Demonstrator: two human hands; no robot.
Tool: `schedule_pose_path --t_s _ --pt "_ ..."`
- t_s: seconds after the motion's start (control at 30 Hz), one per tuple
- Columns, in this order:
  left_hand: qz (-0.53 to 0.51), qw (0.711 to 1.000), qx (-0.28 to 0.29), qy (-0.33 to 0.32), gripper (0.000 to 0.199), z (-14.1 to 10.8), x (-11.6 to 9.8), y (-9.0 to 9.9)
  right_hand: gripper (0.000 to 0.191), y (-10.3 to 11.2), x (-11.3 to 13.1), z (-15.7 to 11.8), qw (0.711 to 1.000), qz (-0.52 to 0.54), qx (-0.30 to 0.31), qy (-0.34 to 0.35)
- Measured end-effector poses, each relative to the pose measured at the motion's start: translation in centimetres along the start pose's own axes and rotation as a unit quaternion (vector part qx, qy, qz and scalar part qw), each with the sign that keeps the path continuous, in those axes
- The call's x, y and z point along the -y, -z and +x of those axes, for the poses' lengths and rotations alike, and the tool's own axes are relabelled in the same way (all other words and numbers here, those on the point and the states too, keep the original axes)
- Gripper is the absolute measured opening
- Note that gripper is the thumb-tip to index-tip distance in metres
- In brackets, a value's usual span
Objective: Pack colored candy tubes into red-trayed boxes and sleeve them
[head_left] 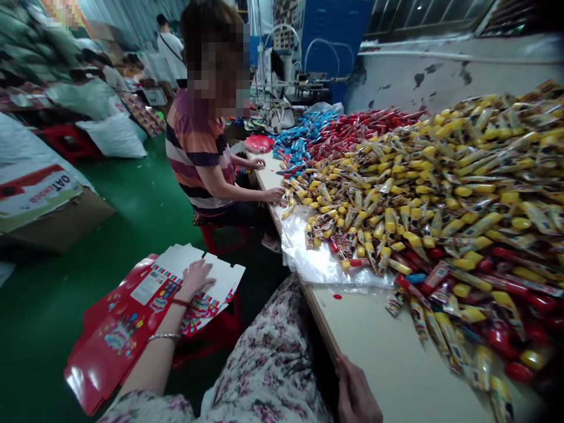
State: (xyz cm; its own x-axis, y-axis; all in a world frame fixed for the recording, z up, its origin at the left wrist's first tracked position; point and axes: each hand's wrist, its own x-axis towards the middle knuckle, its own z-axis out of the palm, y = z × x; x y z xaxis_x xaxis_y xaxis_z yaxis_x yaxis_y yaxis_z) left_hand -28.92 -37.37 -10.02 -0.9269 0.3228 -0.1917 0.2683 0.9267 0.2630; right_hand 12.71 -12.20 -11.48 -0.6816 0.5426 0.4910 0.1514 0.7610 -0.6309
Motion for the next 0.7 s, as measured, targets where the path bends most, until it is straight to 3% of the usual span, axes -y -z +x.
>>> schedule_pose_path --t_s 0.13,0.23,0.33,0.47,0.57,0.63,0.7 --pt "0.063 0.995 0.056 -0.054 0.051 -0.1 0.9 0.0 0.029 -0.6 0.6 0.9 0.999 -0.02 0.011 0.03" --pt "0.095 0.991 0.058 -0.075 0.031 0.7 0.1 1.0 0.03 -0.9 1.0 0.9 0.996 -0.047 0.038 0.062" --pt "0.094 0.987 0.08 -0.102 0.011 1.4 0.1 4.1 0.031 -0.7 0.7 0.8 0.995 -0.058 0.031 0.07" --pt "0.009 0.971 0.179 -0.16 0.019 0.9 0.0 10.3 0.03 -0.3 0.6 1.1 0.998 -0.02 0.02 0.047" --pt "-0.049 0.966 0.178 -0.183 0.027 -1.1 -3.0 14.8 0.027 -0.3 2.2 2.5 0.998 0.054 0.042 -0.003" --pt "-0.042 0.959 0.15 -0.235 0.027 -3.2 -6.8 17.0 0.028 -0.2 4.6 4.4 0.989 0.12 0.065 -0.048" --pt "-0.025 0.935 0.136 -0.326 0.025 -5.6 -11.4 18.6 0.037 0.2 7.3 6.9 0.975 0.196 0.082 -0.07"
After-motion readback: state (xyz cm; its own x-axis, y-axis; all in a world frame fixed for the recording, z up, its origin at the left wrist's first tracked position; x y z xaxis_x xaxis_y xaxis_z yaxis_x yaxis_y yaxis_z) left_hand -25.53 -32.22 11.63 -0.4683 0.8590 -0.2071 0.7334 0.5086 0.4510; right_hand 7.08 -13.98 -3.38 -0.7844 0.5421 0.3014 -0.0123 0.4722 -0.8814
